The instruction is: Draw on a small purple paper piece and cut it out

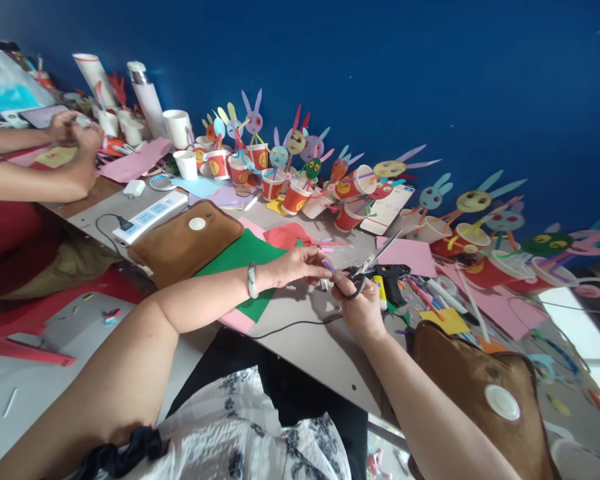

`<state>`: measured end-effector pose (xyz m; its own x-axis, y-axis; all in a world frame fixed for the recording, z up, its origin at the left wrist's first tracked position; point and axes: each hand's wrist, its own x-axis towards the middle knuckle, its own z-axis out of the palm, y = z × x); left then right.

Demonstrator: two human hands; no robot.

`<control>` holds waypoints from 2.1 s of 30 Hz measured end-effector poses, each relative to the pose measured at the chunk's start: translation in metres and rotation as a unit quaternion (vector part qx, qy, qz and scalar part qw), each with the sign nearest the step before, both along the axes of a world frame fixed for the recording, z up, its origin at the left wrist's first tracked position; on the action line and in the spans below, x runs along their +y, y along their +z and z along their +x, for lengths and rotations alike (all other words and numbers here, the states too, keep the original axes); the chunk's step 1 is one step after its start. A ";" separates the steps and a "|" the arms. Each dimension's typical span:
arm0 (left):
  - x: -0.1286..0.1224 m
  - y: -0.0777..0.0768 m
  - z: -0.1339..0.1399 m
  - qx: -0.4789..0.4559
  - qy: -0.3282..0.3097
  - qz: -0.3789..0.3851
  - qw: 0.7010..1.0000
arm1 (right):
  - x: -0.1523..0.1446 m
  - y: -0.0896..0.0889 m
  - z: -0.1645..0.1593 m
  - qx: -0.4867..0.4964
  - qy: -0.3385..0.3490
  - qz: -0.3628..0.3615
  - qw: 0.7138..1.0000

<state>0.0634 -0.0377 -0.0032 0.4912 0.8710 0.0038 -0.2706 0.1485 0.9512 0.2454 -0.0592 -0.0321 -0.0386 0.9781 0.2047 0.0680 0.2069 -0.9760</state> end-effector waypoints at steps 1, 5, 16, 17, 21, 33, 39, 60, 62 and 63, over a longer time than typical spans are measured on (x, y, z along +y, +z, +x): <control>0.000 0.000 0.000 -0.001 -0.002 0.008 1.000 | -0.001 0.001 -0.001 0.019 0.006 -0.014 1.000; 0.000 0.002 -0.001 0.007 -0.009 0.023 1.000 | -0.002 0.005 -0.003 0.083 0.026 -0.062 0.994; -0.004 0.018 -0.007 0.089 0.043 0.132 0.986 | 0.002 -0.003 0.001 0.086 0.015 -0.066 0.994; -0.004 0.017 -0.007 0.098 0.043 0.143 0.984 | 0.002 -0.003 0.002 0.083 0.013 -0.063 0.994; -0.005 0.017 -0.006 0.118 0.056 0.190 0.973 | 0.003 -0.004 0.003 0.070 0.005 -0.049 0.996; 0.001 0.005 -0.007 0.180 0.044 0.224 0.957 | 0.000 -0.003 0.001 0.028 0.002 -0.014 1.000; 0.000 0.015 -0.006 0.147 0.037 0.120 0.981 | 0.001 -0.004 0.005 0.031 -0.004 -0.003 0.999; 0.002 0.003 -0.004 0.125 0.070 0.176 0.974 | -0.006 0.013 -0.001 -0.045 -0.017 0.055 0.997; 0.000 0.002 -0.003 0.128 0.090 0.205 0.966 | -0.007 0.014 -0.001 -0.030 -0.008 0.043 0.999; -0.001 0.002 -0.003 0.128 0.095 0.215 0.963 | -0.007 0.015 -0.001 -0.021 -0.006 0.037 0.999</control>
